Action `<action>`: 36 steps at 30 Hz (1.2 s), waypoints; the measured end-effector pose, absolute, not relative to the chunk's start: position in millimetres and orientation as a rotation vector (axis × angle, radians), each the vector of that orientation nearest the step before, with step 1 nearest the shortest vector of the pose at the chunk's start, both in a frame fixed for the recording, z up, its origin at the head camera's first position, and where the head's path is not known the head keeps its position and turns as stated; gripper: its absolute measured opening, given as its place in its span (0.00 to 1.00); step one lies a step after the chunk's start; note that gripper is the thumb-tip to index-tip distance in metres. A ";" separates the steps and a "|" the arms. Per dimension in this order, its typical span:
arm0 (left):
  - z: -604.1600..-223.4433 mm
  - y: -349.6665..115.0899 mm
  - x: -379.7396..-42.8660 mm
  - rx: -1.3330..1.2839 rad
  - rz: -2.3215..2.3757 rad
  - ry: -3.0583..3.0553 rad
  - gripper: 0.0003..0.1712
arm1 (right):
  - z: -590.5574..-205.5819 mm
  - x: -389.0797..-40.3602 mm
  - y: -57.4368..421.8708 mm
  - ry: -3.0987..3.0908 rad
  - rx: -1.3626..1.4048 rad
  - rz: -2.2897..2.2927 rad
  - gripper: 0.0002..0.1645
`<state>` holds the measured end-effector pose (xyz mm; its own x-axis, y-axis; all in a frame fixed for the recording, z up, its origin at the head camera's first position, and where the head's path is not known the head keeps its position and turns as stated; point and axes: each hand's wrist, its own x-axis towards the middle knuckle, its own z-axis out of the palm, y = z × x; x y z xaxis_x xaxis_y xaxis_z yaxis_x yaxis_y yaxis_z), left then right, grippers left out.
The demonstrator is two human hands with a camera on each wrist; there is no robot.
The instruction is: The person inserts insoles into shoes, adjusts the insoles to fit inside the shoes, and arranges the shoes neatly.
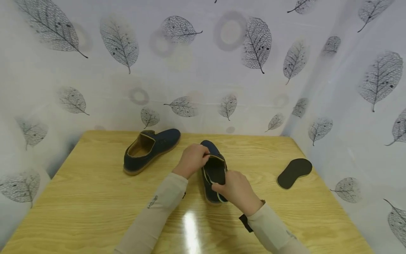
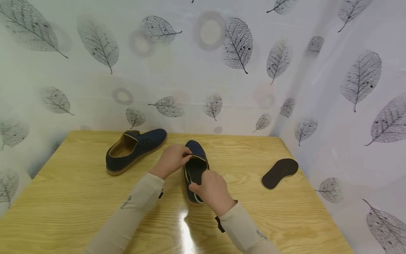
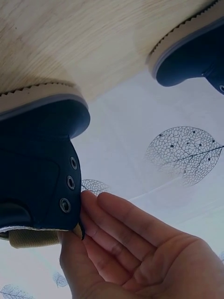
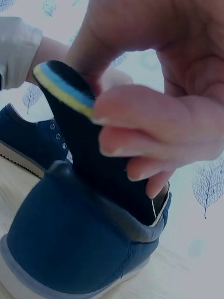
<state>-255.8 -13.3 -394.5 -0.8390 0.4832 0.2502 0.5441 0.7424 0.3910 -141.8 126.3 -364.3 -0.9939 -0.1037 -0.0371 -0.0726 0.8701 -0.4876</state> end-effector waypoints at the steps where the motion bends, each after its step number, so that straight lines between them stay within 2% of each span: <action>1: -394.4 -13.0 -255.7 -0.835 -0.694 -2.814 0.05 | -365.1 -143.6 126.8 2.975 -0.137 -0.780 0.30; 10: -392.2 -12.9 -255.3 -0.842 -0.703 -2.807 0.06 | -370.6 -158.1 127.3 2.979 -0.112 -0.782 0.30; 19: -392.9 -12.9 -255.2 -0.847 -0.679 -2.825 0.07 | -375.9 -172.8 124.3 2.971 -0.101 -0.767 0.19; 25: -393.0 -13.0 -253.4 -0.844 -0.699 -2.819 0.06 | -381.1 -182.2 122.9 2.997 -0.117 -0.728 0.23; 29: -393.6 -13.1 -253.0 -0.858 -0.699 -2.807 0.06 | -384.8 -187.8 122.4 3.040 -0.095 -0.697 0.20; 33: -394.8 -12.9 -254.3 -0.858 -0.697 -2.800 0.05 | -390.2 -192.1 122.7 3.096 -0.119 -0.679 0.23; 36: -394.8 -13.1 -255.3 -0.851 -0.698 -2.800 0.05 | -394.5 -194.9 123.1 3.153 -0.173 -0.661 0.20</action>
<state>-255.3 -13.1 -394.8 -0.8319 0.4931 0.2544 0.5548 0.7336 0.3924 -194.9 123.1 -394.5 -0.9907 -0.0874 0.1042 -0.1219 0.9104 -0.3953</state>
